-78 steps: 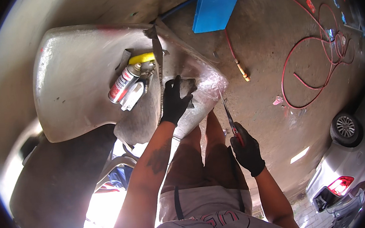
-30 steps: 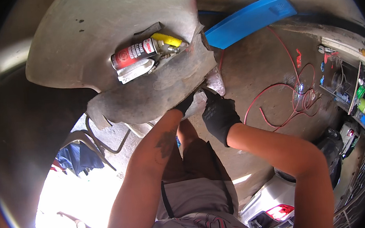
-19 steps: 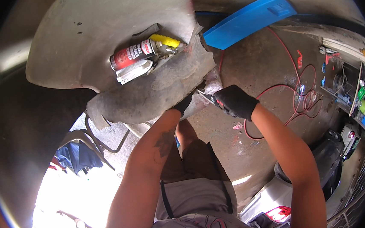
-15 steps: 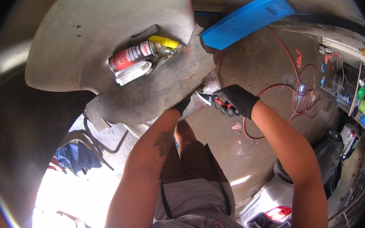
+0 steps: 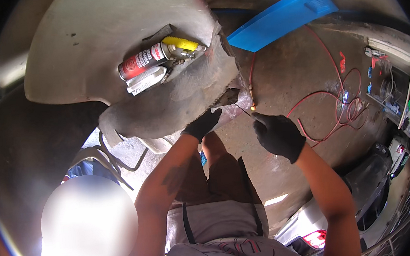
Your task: The person uses a pair of scissors to cut a piece of grey fabric or upholstery material resting on a white plastic chair. The person holds the material with one hand while cutting with the other, trimming the edges and removing sections of the fabric.
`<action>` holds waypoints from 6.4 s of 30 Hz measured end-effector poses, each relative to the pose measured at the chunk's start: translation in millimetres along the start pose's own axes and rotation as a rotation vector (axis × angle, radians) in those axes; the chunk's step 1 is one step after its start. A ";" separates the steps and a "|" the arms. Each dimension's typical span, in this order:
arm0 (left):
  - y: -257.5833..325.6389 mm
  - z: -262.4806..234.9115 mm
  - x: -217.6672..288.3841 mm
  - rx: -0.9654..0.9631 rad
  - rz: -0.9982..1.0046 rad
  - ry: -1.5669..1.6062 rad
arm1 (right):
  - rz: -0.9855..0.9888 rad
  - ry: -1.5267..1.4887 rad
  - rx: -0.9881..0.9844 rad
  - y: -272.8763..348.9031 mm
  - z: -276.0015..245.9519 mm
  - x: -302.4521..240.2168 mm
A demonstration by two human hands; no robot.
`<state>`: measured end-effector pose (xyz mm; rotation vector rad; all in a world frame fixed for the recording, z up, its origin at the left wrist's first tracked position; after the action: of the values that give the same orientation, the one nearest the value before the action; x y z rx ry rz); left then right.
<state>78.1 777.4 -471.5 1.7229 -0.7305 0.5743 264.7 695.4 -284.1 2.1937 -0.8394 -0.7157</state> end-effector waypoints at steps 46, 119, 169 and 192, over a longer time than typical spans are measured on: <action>-22.3 19.8 32.4 -0.077 0.474 -0.154 | 0.100 0.100 0.010 0.9 72.2 -17.7; -1.6 -16.5 43.9 0.093 0.586 -0.169 | 0.030 -0.013 0.319 60.6 70.3 37.0; 1.8 3.7 14.2 0.043 0.745 -0.405 | 0.251 -0.990 -0.334 58.5 111.9 84.6; -19.3 -24.7 13.7 0.476 0.032 -0.340 | 0.608 -1.467 -0.386 122.9 71.0 117.8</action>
<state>101.2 802.3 -468.3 2.2911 -0.9101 0.5084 248.2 512.6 -265.9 0.6873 -1.7013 -1.9243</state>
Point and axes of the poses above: each hand's wrist, its own y-axis away from the middle knuckle, its own z-axis out of the palm, x = y × z, the point moved 4 cm from there along -y, towards the middle knuckle, and after that the axes turned 13 degrees about z, right-handed, at the moved point
